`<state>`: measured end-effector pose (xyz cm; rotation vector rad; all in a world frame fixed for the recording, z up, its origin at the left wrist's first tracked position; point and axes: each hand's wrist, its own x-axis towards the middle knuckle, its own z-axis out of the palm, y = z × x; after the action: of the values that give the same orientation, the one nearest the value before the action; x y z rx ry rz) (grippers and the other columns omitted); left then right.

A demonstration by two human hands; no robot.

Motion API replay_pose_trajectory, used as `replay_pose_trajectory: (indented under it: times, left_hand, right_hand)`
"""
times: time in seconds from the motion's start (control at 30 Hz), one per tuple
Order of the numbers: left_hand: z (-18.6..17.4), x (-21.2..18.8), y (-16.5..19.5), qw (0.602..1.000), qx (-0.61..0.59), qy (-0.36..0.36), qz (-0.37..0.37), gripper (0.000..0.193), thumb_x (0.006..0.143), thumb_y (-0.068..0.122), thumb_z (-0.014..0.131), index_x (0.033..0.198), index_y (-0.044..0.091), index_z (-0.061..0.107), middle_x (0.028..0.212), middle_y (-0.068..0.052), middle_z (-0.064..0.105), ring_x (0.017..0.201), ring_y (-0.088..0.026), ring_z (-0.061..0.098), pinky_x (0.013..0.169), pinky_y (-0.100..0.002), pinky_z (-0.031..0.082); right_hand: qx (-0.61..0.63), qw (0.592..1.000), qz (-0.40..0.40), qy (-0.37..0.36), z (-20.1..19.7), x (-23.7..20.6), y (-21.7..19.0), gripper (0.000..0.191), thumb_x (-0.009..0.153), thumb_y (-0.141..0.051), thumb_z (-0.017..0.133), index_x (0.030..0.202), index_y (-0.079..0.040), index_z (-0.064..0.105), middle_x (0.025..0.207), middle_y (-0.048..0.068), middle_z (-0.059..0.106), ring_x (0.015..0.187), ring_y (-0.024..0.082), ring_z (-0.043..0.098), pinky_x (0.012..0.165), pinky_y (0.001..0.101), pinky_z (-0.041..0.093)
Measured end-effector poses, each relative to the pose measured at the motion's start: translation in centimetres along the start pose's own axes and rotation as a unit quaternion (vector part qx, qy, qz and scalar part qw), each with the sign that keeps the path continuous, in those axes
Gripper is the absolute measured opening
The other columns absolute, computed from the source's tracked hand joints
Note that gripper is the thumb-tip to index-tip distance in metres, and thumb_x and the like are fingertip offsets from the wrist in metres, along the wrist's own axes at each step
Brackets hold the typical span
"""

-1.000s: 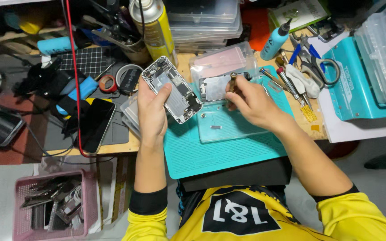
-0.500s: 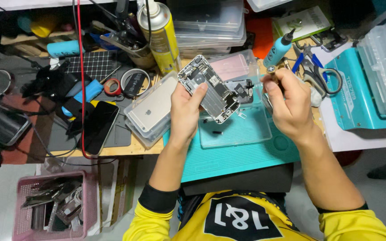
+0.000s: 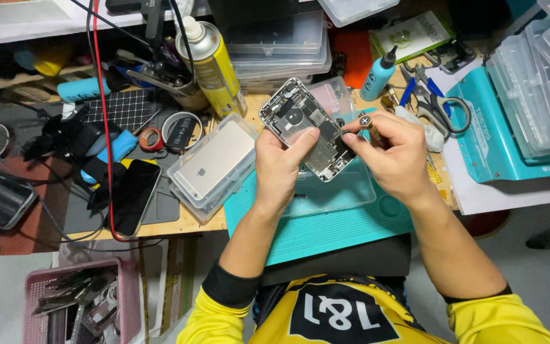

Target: The person repairs a disassembled smartphone at a workbench, holding the phone chassis in one hand while using a screwdriver to remove and tighten small screws and reposition internal components. They turn the phone over to work on different sides and set it down on the mat between steps.

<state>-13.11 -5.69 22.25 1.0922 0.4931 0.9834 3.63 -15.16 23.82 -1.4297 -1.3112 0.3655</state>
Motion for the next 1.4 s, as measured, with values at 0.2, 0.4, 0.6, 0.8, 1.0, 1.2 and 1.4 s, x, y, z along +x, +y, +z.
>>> replay_pose_trajectory:
  times: [0.2,0.4,0.6,0.8,1.0,1.2,1.4]
  left_hand:
    - [0.4,-0.4,0.5,1.0,-0.027,-0.015,0.006,0.026,0.1,0.001,0.065,0.125,-0.006,0.067,0.121,-0.014,0.075,0.109,-0.018,0.072,0.099,-0.032,0.058]
    - [-0.1,-0.5,0.7,0.999,0.0,-0.025,0.03,0.025,0.102,0.003,0.065,0.126,-0.005,0.066,0.122,-0.013,0.074,0.111,-0.018,0.072,0.101,-0.032,0.058]
    - [-0.8,-0.4,-0.6,0.989,0.131,0.045,0.055,0.018,0.098,0.008,0.073,0.11,-0.005,0.074,0.102,-0.011,0.077,0.09,-0.012,0.071,0.081,-0.028,0.059]
    - [-0.7,-0.5,-1.7,0.968,0.196,0.104,0.119,0.018,0.095,0.01,0.077,0.105,-0.005,0.074,0.098,-0.008,0.078,0.089,-0.008,0.07,0.08,-0.025,0.058]
    - [-0.3,-0.9,-1.2,0.962,0.217,0.109,0.128,0.014,0.1,0.009,0.07,0.103,-0.003,0.075,0.092,-0.007,0.079,0.082,-0.009,0.072,0.074,-0.026,0.058]
    - [0.6,-1.5,-0.7,0.963,0.189,0.116,0.155,0.011,0.1,0.006,0.066,0.11,0.0,0.063,0.094,-0.005,0.073,0.083,-0.009,0.067,0.075,-0.028,0.057]
    - [-0.5,-1.5,-0.5,0.957,0.229,0.104,0.143,0.015,0.097,0.005,0.066,0.111,0.0,0.062,0.094,-0.004,0.072,0.083,-0.01,0.067,0.075,-0.029,0.057]
  right_hand:
    - [0.007,1.0,-0.011,-0.001,0.3,-0.2,-0.1,0.013,0.091,-0.001,0.079,0.103,-0.001,0.074,0.079,-0.003,0.056,0.064,0.003,0.039,0.057,0.0232,0.029]
    - [-0.02,0.999,-0.019,0.015,0.4,0.2,-1.1,0.018,0.087,-0.003,0.082,0.104,-0.001,0.074,0.086,-0.001,0.062,0.06,0.004,0.039,0.054,0.0237,0.028]
    - [-0.119,0.986,-0.111,0.037,1.7,0.4,-2.5,0.026,0.083,-0.007,0.088,0.103,-0.002,0.073,0.089,0.005,0.062,0.061,0.01,0.046,0.055,0.0272,0.036]
    - [-0.171,0.978,-0.107,0.056,3.4,0.6,-3.0,0.021,0.085,-0.009,0.087,0.101,-0.002,0.073,0.087,0.008,0.063,0.068,0.019,0.06,0.061,0.0322,0.048]
    - [-0.183,0.976,-0.093,0.07,4.9,0.4,-2.8,0.022,0.086,-0.007,0.082,0.105,0.0,0.073,0.089,0.011,0.065,0.073,0.022,0.067,0.065,0.0338,0.053]
    - [-0.176,0.979,-0.081,0.061,5.4,0.6,-2.2,0.022,0.088,-0.007,0.079,0.106,0.001,0.071,0.09,0.012,0.066,0.073,0.022,0.068,0.065,0.0342,0.054]
    - [-0.205,0.97,-0.127,0.009,4.5,1.8,-1.7,0.022,0.083,-0.009,0.082,0.099,0.0,0.07,0.086,0.011,0.065,0.071,0.024,0.066,0.063,0.0351,0.053]
